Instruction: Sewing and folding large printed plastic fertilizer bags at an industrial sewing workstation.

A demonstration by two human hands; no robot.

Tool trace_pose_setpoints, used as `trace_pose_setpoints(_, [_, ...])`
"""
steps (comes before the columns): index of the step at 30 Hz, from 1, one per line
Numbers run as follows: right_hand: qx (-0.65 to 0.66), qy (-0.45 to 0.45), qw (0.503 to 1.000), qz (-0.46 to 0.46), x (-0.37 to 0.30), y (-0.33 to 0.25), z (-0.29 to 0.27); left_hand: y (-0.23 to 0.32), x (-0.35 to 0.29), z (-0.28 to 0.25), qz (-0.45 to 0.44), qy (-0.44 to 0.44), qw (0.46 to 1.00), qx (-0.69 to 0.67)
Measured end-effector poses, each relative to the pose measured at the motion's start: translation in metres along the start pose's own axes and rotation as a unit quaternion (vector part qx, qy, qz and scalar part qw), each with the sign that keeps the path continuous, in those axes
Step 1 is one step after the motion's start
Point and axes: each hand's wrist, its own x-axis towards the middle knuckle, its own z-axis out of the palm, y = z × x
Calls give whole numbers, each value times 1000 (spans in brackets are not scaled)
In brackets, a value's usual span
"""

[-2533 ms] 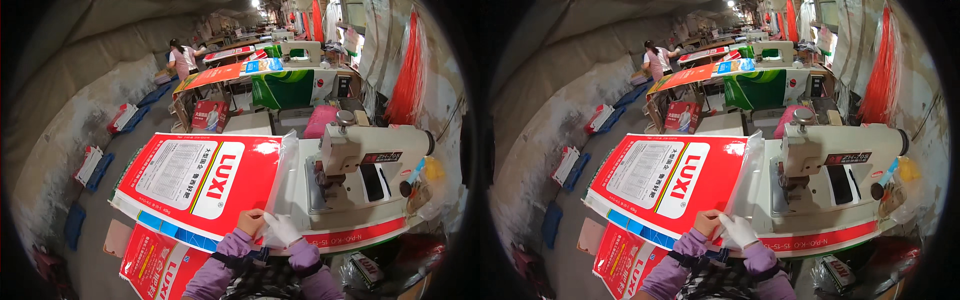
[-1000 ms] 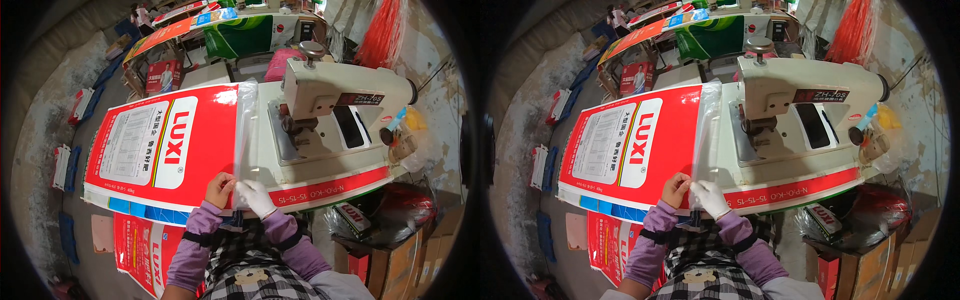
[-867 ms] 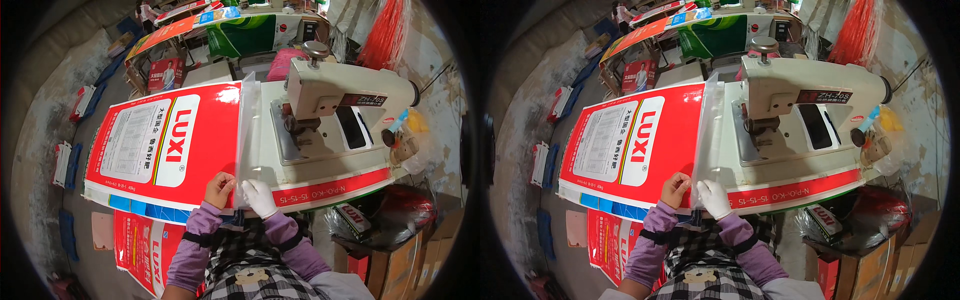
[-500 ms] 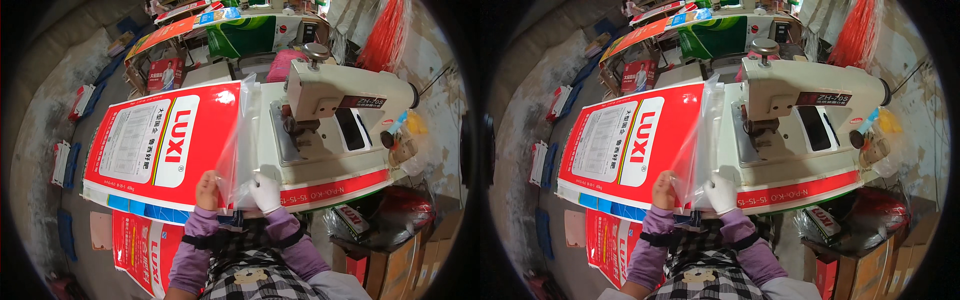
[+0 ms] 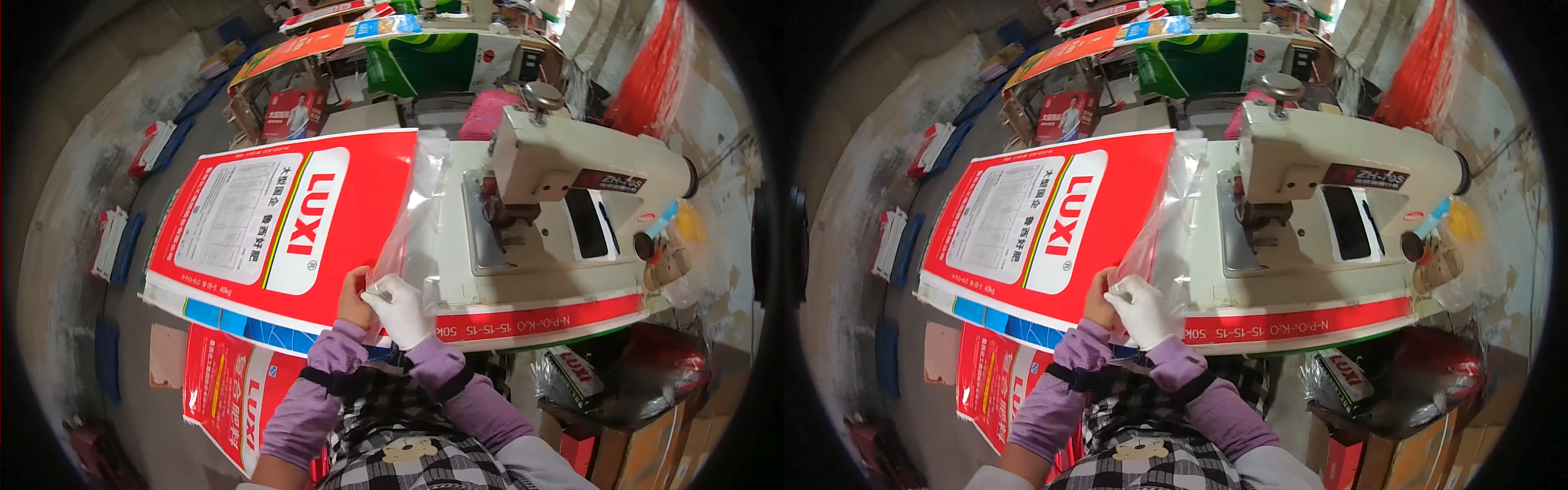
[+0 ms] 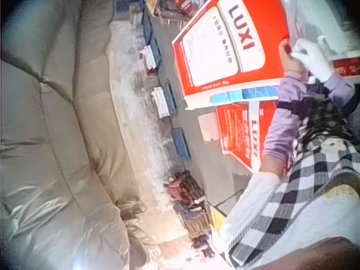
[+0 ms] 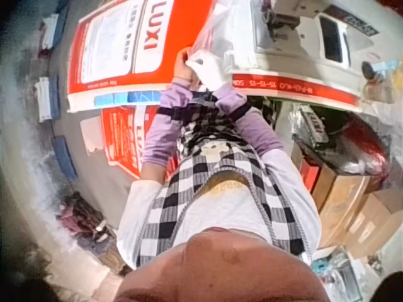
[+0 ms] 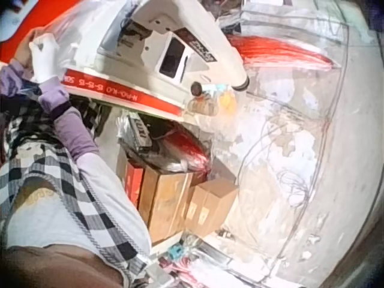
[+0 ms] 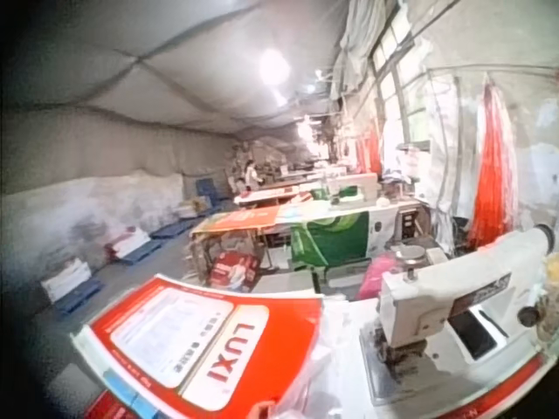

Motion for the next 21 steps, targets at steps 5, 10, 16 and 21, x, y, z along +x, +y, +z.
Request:
trace_pose_setpoints(5, [-149, -105, 981, -66, -3, 2, -27, 58, 14, -28, -78, -178, 867, 459])
trace_pose_setpoints(10, [-174, -176, 950, -189, -34, -7, -20, 57, 7, -29, 45, -37, 945, 321])
trace_pose_setpoints(16, [-281, -167, 903, -279, -46, 8, 0, 56, 4, -38, -55, -119, 937, 324])
trace_pose_setpoints(21, [133, -234, 962, 35, -24, -26, -31, 96, -2, -14, 11, -128, 893, 432])
